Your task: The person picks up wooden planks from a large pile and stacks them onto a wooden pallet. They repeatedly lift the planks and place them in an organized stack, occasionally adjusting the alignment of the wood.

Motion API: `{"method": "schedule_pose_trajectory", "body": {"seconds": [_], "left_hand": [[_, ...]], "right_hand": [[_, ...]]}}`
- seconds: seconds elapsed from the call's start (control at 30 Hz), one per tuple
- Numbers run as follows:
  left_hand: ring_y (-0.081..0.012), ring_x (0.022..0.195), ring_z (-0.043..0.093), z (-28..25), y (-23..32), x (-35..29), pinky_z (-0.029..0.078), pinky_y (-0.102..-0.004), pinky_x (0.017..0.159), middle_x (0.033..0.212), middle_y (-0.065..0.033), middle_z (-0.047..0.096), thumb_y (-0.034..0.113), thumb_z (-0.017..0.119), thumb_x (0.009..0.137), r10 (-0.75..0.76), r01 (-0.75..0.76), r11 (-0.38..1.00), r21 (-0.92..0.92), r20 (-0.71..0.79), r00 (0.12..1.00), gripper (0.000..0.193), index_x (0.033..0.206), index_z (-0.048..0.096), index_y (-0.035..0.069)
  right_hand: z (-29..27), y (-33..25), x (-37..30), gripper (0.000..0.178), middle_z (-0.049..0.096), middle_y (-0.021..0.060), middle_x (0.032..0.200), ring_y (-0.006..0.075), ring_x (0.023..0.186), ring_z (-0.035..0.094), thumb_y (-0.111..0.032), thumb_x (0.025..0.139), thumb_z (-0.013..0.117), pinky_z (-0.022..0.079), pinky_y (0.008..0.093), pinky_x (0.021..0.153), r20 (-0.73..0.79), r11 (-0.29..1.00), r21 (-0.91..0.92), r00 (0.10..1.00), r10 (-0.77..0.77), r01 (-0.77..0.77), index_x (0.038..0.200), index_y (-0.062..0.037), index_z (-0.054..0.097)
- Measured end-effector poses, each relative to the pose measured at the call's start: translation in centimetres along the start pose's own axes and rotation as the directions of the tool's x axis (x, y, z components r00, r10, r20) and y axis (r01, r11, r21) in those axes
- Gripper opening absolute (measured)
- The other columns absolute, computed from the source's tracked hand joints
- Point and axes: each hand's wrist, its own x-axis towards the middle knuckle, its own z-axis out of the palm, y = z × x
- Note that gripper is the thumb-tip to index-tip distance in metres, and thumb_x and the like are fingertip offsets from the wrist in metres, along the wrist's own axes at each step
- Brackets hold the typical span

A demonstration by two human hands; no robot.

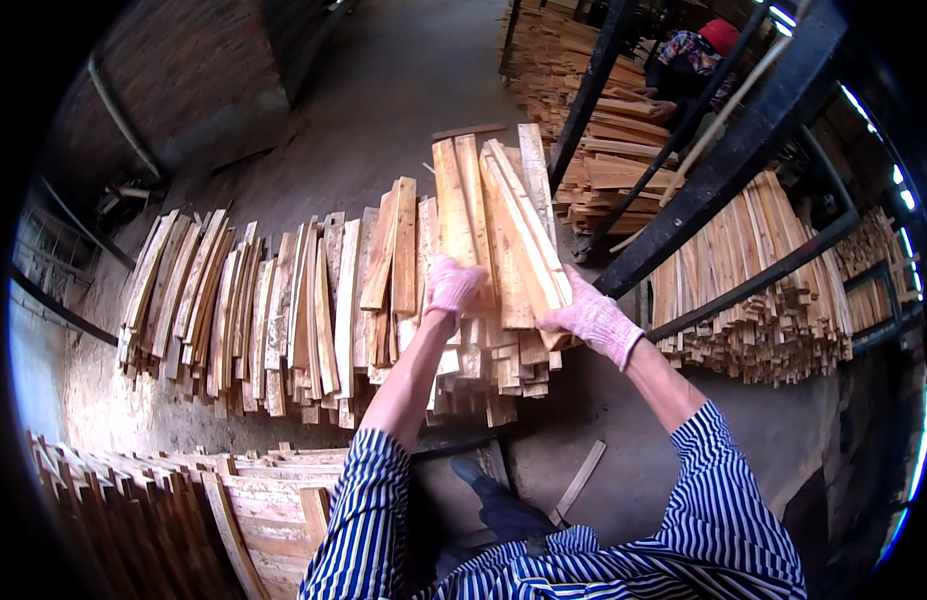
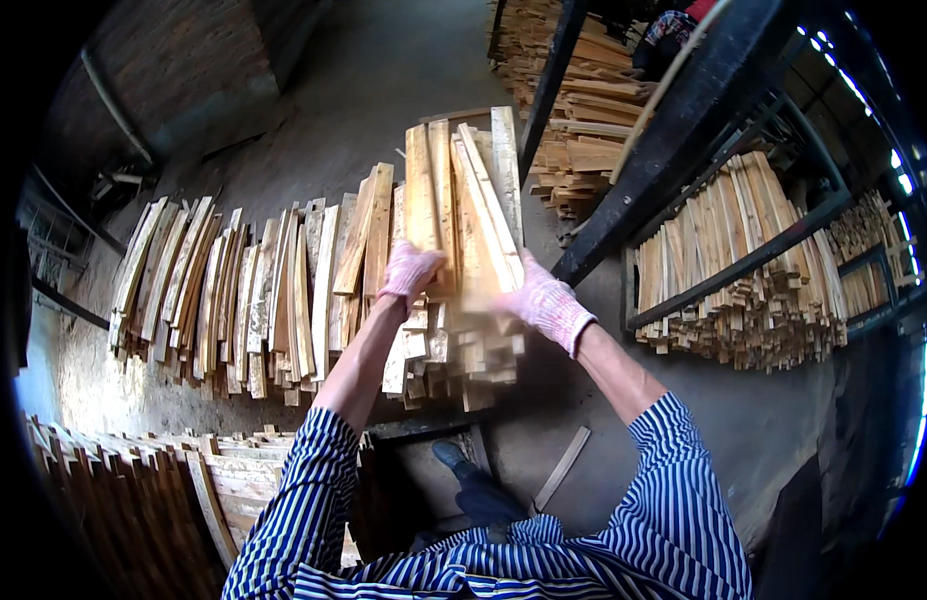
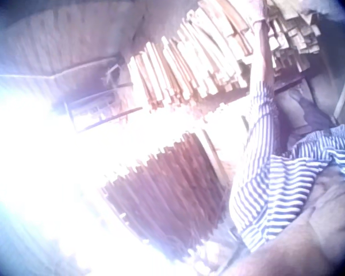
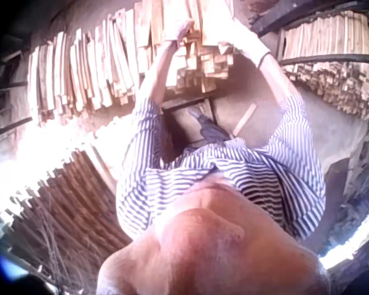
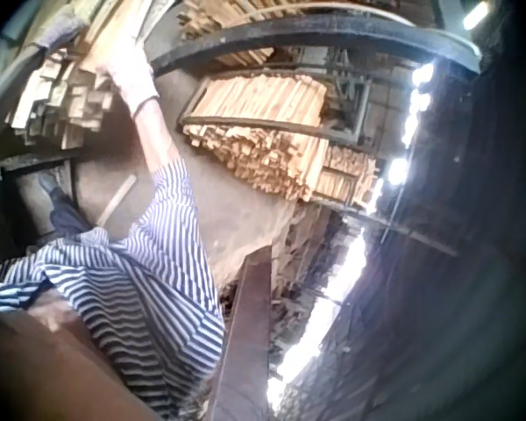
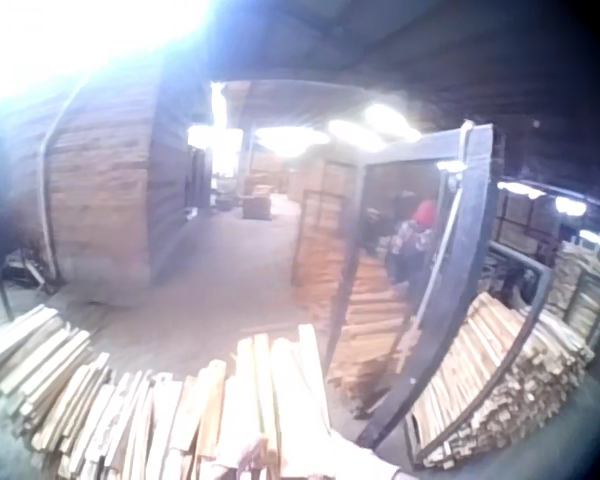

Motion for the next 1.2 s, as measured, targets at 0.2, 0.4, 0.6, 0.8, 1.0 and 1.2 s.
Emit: {"method": "schedule_pose_trajectory", "body": {"seconds": [0.2,0.4,0.6,0.8,1.0,1.2], "left_hand": [[-0.0239,0.085,0.066,6.8,-1.6,3.2,0.055,-0.0446,0.075,0.109,-0.0182,0.065,0.035,0.066,0.089,0.174,-0.094,0.849,0.521,-0.107,0.979,0.065,0.140,0.044,0.002],[-0.0198,0.080,0.066,-1.9,-7.3,7.2,0.046,-0.0335,0.088,0.087,-0.0117,0.068,0.032,0.055,0.090,0.148,-0.211,0.868,0.449,0.172,0.974,0.034,0.107,0.066,0.005],[-0.0273,0.099,0.068,-9.9,-12.4,-1.9,0.057,-0.0426,0.089,0.102,-0.0144,0.071,0.019,0.069,0.088,0.551,-0.466,0.834,-0.295,0.413,0.726,0.028,0.116,0.070,0.011],[-0.0249,0.108,0.067,-2.5,-16.9,-17.6,0.057,-0.0408,0.092,0.126,-0.0174,0.067,0.043,0.069,0.095,-0.065,0.386,0.535,-0.751,0.419,0.906,0.058,0.133,0.059,0.000],[-0.0217,0.093,0.073,-3.3,-19.9,-19.2,0.061,-0.0334,0.082,0.107,-0.0135,0.074,0.040,0.072,0.095,0.068,0.396,0.326,-0.858,0.439,0.896,0.050,0.125,0.064,0.001],[-0.0252,0.138,0.046,-0.5,-27.7,-28.3,0.040,-0.0372,0.115,0.149,-0.0177,0.048,0.046,0.078,0.088,0.326,-0.256,0.374,-0.891,-0.133,0.936,0.090,0.153,0.035,-0.001]], "right_hand": [[4.8,4.4,-0.1,0.121,0.066,0.0155,0.118,0.0256,0.104,0.066,-0.018,0.069,0.087,0.054,0.0370,0.090,-0.131,0.931,-0.346,0.988,0.078,-0.119,0.163,-0.0174,0.011],[6.2,3.4,0.6,0.096,0.070,0.0140,0.106,0.0213,0.093,0.069,0.002,0.076,0.078,0.059,0.0335,0.082,0.064,0.945,0.327,0.998,-0.008,-0.013,0.158,-0.0106,0.029],[3.8,-0.6,-6.6,0.075,0.067,0.0085,0.101,0.0155,0.076,0.068,0.000,0.085,0.075,0.057,0.0278,0.059,0.137,0.837,0.547,0.985,-0.100,0.008,0.151,-0.0141,0.040],[13.7,6.8,-9.1,0.097,0.064,0.0067,0.123,0.0134,0.102,0.063,-0.008,0.084,0.080,0.054,0.0248,0.084,0.303,0.895,0.399,0.950,0.077,-0.199,0.162,-0.0134,0.022],[16.2,2.6,-11.9,0.097,0.068,0.0099,0.095,0.0145,0.070,0.066,-0.013,0.076,0.084,0.056,0.0287,0.058,0.249,0.995,-0.048,0.964,0.097,-0.087,0.154,-0.0070,0.026],[15.5,4.9,-20.6,0.120,0.051,0.0193,0.144,0.0286,0.130,0.057,-0.016,0.073,0.091,0.050,0.0399,0.108,0.563,0.912,0.370,0.739,-0.372,0.177,0.160,-0.0103,0.010]]}}
